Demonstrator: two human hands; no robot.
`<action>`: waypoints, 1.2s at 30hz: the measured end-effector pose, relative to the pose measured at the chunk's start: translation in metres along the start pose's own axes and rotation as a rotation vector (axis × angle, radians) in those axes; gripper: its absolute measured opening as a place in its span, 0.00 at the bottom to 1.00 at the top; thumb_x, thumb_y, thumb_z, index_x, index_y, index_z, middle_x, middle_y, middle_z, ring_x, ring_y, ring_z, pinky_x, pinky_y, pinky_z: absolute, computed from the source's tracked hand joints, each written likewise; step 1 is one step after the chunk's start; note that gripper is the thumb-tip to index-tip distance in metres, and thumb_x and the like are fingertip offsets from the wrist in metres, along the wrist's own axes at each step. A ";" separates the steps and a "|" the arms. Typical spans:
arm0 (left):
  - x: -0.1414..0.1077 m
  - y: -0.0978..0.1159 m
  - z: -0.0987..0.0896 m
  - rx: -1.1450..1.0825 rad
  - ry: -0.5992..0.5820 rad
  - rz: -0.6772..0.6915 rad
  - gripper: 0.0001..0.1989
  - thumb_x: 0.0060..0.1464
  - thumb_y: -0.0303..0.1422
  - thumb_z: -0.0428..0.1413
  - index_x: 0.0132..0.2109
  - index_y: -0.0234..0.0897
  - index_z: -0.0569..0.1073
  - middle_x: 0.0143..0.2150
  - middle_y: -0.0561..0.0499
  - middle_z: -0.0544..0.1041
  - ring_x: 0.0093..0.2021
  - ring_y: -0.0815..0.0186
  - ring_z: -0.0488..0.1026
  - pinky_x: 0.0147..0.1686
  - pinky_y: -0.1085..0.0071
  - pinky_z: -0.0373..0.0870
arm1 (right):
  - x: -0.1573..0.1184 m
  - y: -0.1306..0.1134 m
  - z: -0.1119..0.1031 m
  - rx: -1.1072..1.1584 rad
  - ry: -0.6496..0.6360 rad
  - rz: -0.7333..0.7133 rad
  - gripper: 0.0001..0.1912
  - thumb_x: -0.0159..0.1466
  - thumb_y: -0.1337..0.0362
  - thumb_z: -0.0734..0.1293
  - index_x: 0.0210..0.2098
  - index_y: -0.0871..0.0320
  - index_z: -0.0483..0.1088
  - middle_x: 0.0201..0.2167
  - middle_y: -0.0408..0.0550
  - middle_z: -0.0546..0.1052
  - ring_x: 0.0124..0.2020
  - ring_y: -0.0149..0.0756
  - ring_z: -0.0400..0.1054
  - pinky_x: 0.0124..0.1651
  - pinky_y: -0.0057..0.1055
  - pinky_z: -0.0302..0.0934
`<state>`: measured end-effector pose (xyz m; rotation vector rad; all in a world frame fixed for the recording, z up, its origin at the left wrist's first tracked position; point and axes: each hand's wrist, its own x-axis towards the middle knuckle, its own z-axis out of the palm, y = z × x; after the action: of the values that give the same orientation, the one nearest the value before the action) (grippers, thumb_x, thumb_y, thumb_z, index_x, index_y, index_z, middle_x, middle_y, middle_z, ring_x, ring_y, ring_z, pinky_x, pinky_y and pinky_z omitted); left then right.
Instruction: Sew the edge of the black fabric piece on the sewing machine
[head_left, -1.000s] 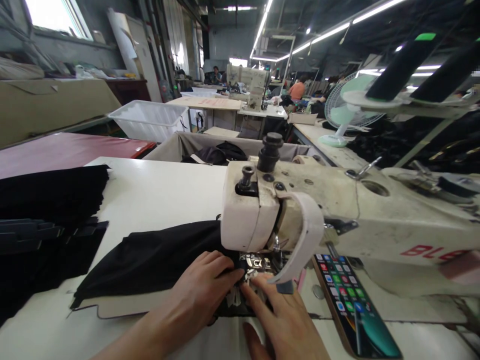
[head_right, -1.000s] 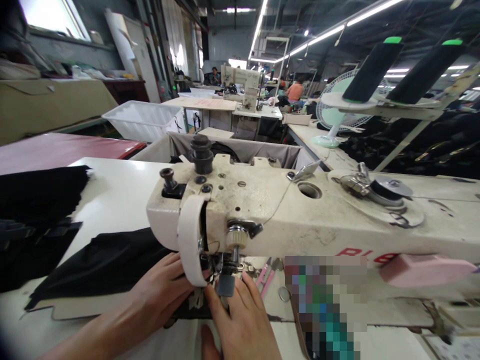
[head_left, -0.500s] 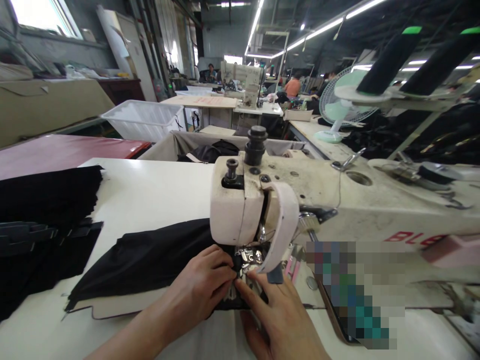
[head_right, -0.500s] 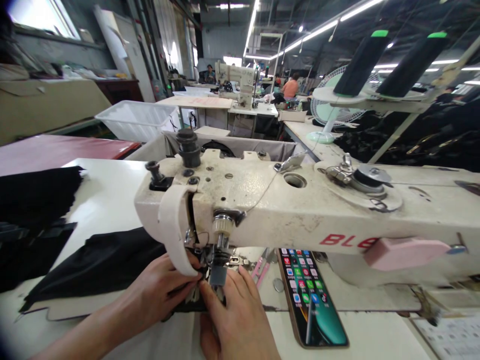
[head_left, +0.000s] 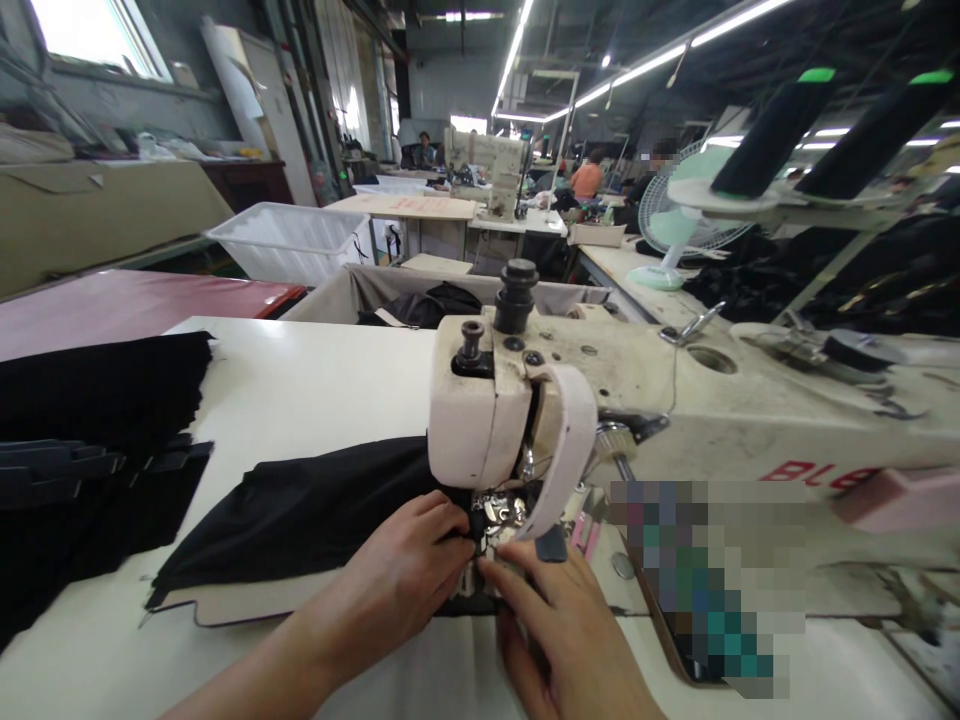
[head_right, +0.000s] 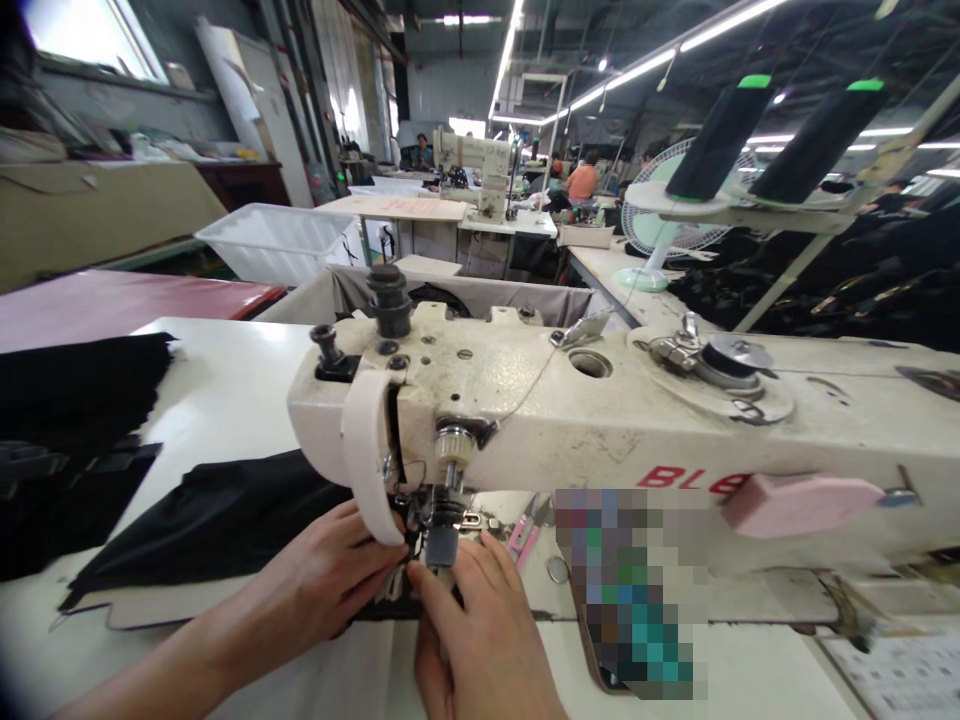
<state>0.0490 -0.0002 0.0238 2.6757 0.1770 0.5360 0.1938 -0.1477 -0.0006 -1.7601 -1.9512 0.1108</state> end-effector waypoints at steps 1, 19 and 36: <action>0.000 0.000 0.000 -0.005 -0.006 0.007 0.10 0.62 0.25 0.49 0.38 0.32 0.76 0.38 0.44 0.74 0.41 0.58 0.69 0.43 0.60 0.72 | 0.001 0.000 -0.001 0.019 0.007 0.010 0.27 0.57 0.77 0.59 0.56 0.58 0.63 0.52 0.56 0.69 0.54 0.48 0.61 0.56 0.53 0.57; 0.002 -0.022 0.012 0.017 0.131 0.059 0.13 0.62 0.26 0.46 0.31 0.35 0.71 0.34 0.48 0.73 0.36 0.63 0.67 0.36 0.68 0.66 | 0.003 0.014 0.003 -0.029 -0.038 0.005 0.27 0.59 0.78 0.57 0.58 0.59 0.60 0.50 0.57 0.69 0.51 0.47 0.63 0.52 0.45 0.63; 0.002 -0.022 0.013 -0.089 0.124 -0.042 0.10 0.58 0.24 0.49 0.31 0.34 0.73 0.33 0.47 0.76 0.35 0.63 0.70 0.34 0.68 0.66 | 0.016 0.007 -0.003 -0.123 -0.042 0.052 0.29 0.56 0.75 0.59 0.57 0.56 0.64 0.46 0.54 0.73 0.45 0.51 0.65 0.46 0.47 0.64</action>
<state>0.0556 0.0155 0.0043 2.5479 0.2388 0.6811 0.2006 -0.1325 0.0044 -1.9029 -1.9801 0.0471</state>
